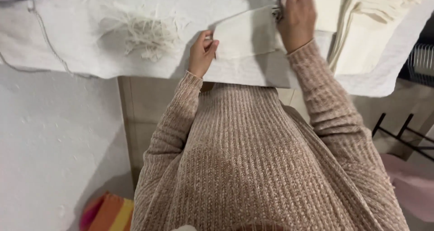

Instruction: Cutting pieces of white fabric with scissors on a workshop table.

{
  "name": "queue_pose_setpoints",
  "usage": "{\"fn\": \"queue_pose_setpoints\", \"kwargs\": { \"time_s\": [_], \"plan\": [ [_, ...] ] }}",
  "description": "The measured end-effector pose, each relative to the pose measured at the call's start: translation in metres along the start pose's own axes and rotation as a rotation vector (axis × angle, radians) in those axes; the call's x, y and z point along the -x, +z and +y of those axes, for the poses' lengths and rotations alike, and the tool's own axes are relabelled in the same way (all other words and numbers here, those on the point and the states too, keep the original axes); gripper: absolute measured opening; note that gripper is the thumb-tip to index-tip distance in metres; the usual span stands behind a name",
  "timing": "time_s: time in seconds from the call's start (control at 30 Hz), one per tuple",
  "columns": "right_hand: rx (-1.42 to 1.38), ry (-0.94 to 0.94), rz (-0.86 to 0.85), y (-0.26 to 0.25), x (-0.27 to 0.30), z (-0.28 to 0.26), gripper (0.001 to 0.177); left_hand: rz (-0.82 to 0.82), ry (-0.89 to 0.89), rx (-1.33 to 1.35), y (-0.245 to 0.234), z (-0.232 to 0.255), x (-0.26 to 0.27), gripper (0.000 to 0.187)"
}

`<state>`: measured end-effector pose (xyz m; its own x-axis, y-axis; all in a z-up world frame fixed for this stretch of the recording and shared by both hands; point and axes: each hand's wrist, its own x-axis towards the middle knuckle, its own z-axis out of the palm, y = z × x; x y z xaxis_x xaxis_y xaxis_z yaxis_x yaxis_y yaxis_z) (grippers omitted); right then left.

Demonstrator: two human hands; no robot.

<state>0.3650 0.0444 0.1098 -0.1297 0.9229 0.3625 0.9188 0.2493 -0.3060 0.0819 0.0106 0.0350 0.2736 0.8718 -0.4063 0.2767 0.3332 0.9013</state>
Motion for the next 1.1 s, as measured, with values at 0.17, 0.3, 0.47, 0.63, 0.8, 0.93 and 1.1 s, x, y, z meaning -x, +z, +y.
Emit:
{"fn": "queue_pose_setpoints", "kwargs": {
  "time_s": [0.17, 0.3, 0.47, 0.63, 0.8, 0.93, 1.1],
  "plan": [
    [-0.505, 0.125, -0.222, 0.048, 0.005, -0.040, 0.032, -0.003, -0.139, 0.148, -0.004, 0.021, 0.022, 0.036],
    [-0.443, 0.085, -0.006, 0.069, 0.010, -0.045, 0.031, -0.086, -0.342, 0.208, -0.008, 0.038, 0.029, 0.020],
    [-0.765, 0.446, -0.326, 0.035, 0.079, -0.071, 0.020, -0.152, -0.408, 0.083, -0.011, 0.009, 0.028, 0.019],
    [-1.482, 0.945, -0.613, 0.023, 0.183, -0.118, 0.028, -0.199, -0.276, 0.311, -0.020, -0.027, 0.024, 0.034],
    [-1.450, 1.033, -0.522, 0.058, 0.202, -0.139, 0.027, -0.251, -0.273, 0.271, -0.027, -0.023, 0.017, 0.029],
    [-1.409, 1.015, -0.455, 0.065, 0.180, -0.153, 0.029, -0.269, -0.313, 0.331, -0.028, -0.028, 0.016, 0.026],
    [-1.391, 1.027, -0.403, 0.064, 0.167, -0.157, 0.027, -0.292, -0.290, 0.369, -0.029, -0.035, 0.015, 0.024]
  ]
}}
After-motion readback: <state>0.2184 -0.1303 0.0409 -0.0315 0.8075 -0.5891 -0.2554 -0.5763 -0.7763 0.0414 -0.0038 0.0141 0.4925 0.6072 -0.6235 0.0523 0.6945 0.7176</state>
